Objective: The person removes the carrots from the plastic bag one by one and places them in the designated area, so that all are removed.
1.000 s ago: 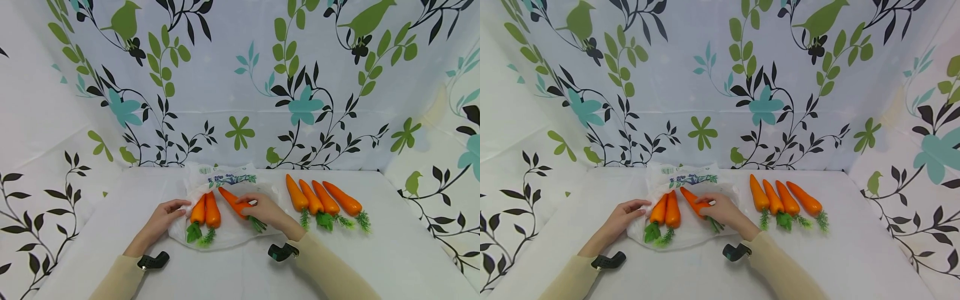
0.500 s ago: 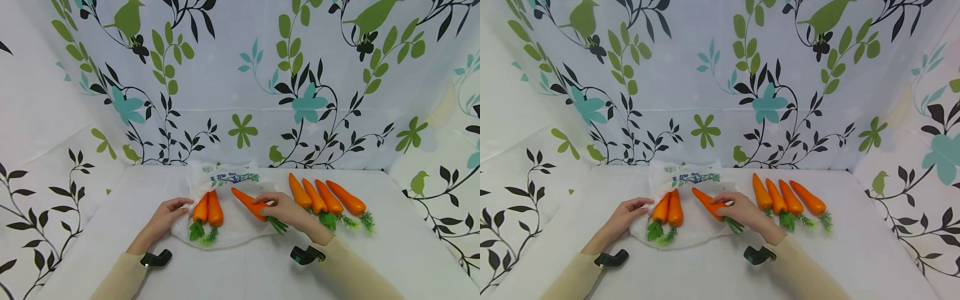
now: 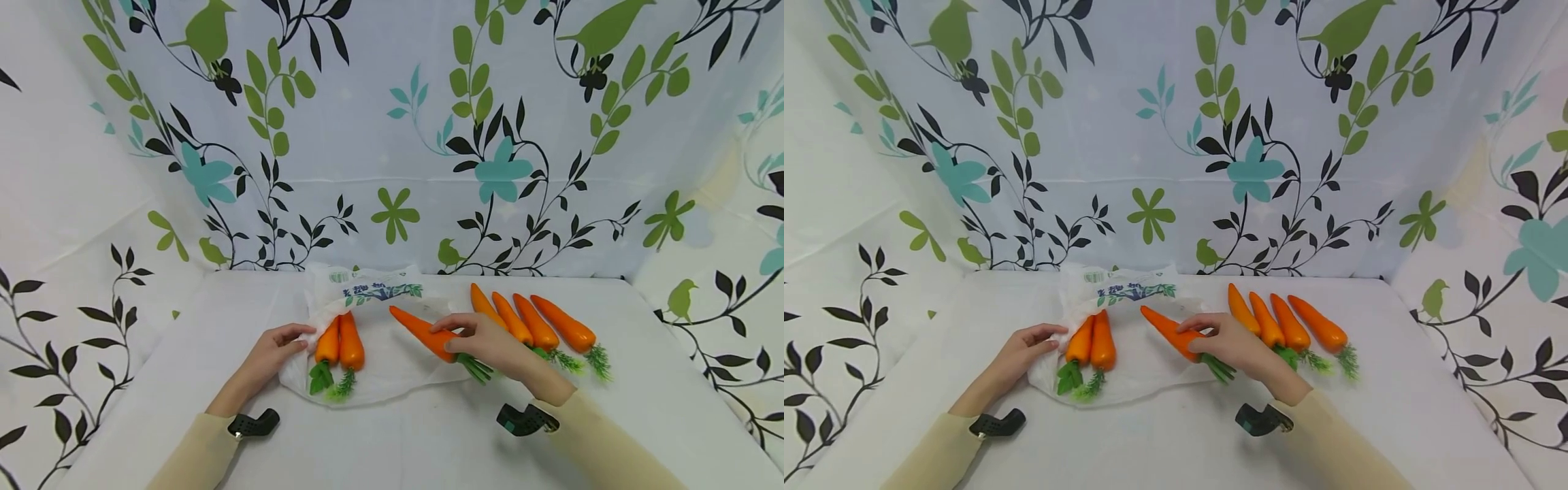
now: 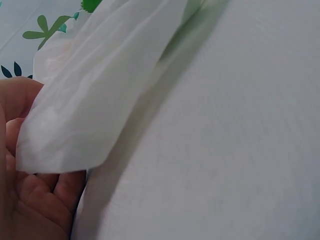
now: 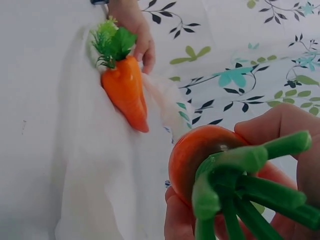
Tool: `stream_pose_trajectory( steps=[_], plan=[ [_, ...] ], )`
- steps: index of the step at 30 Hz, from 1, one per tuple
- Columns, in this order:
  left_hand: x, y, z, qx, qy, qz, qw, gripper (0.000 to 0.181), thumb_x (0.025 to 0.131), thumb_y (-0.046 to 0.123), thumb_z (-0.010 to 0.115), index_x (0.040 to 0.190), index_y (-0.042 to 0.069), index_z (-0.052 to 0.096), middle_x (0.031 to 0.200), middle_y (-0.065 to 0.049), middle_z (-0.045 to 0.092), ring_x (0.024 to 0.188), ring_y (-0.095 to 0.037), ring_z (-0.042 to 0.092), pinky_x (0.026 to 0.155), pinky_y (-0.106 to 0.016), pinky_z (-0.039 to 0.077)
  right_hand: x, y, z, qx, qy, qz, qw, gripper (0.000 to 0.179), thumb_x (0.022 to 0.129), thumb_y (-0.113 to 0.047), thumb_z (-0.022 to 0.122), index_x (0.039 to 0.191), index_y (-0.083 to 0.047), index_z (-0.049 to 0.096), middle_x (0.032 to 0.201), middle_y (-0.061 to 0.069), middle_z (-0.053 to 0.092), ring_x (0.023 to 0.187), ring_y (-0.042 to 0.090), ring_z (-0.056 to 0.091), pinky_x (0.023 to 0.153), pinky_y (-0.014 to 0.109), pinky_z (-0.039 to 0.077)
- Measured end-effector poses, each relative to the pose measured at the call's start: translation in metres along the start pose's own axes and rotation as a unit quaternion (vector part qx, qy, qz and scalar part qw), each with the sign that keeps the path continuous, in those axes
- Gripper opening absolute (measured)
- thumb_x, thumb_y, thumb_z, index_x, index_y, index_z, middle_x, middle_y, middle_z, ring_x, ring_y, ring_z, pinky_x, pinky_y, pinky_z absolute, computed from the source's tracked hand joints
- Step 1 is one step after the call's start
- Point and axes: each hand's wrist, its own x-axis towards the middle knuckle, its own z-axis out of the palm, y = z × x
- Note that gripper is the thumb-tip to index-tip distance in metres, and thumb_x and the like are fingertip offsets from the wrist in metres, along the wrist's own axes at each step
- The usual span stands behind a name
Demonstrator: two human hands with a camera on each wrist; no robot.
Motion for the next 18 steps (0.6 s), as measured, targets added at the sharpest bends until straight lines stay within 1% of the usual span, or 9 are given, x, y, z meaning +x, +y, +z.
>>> stream_pose_trajectory(
  steps=[2,5,7,13,18],
  plan=[
    [0.0,0.001,0.0,-0.001,-0.001,-0.002,1.0,0.029,0.098,0.016,0.063,0.125,0.004,0.067,0.136,-0.015,0.059,0.132,-0.031,0.045,0.11,-0.048,0.032,-0.002,-0.001,-0.002,0.001,0.0,0.004,1.0,0.029,0.093,-0.016,0.066,0.121,-0.015,0.07,0.13,0.009,0.06,0.101,0.027,0.058,0.086,0.034,0.05],
    [-0.001,0.003,-0.001,0.001,-0.003,-0.005,1.0,0.029,0.098,0.016,0.063,0.125,0.005,0.067,0.136,-0.014,0.059,0.131,-0.029,0.046,0.108,-0.04,0.035,-0.005,-0.001,-0.005,-0.006,0.007,0.011,0.9999,0.029,0.093,-0.016,0.066,0.121,-0.017,0.07,0.128,0.008,0.061,0.1,0.026,0.058,0.085,0.033,0.051],
    [-0.001,0.004,-0.001,0.003,-0.003,-0.006,1.0,0.029,0.098,0.017,0.063,0.125,0.005,0.067,0.136,-0.014,0.059,0.131,-0.029,0.046,0.108,-0.039,0.036,-0.008,-0.001,-0.008,-0.013,0.014,0.015,0.9997,0.029,0.092,-0.016,0.066,0.12,-0.018,0.071,0.125,0.007,0.063,0.1,0.025,0.059,0.084,0.034,0.051],
    [0.0,0.003,-0.001,-0.002,-0.001,-0.005,1.0,0.029,0.098,0.014,0.063,0.124,0.004,0.067,0.136,-0.015,0.059,0.132,-0.031,0.045,0.11,-0.05,0.031,-0.02,0.002,-0.022,-0.022,0.03,0.014,0.9992,0.03,0.091,-0.014,0.067,0.12,-0.015,0.07,0.113,0.008,0.067,0.097,0.028,0.057,0.082,0.037,0.049],
    [0.001,0.002,-0.001,0.002,0.001,-0.004,1.0,0.028,0.098,0.015,0.062,0.124,0.005,0.068,0.136,-0.015,0.059,0.131,-0.031,0.046,0.11,-0.05,0.032,-0.032,0.007,-0.039,-0.041,0.052,0.023,0.9976,0.031,0.091,-0.016,0.068,0.122,-0.016,0.07,0.1,0.007,0.068,0.096,0.028,0.055,0.08,0.036,0.049]
  ],
)
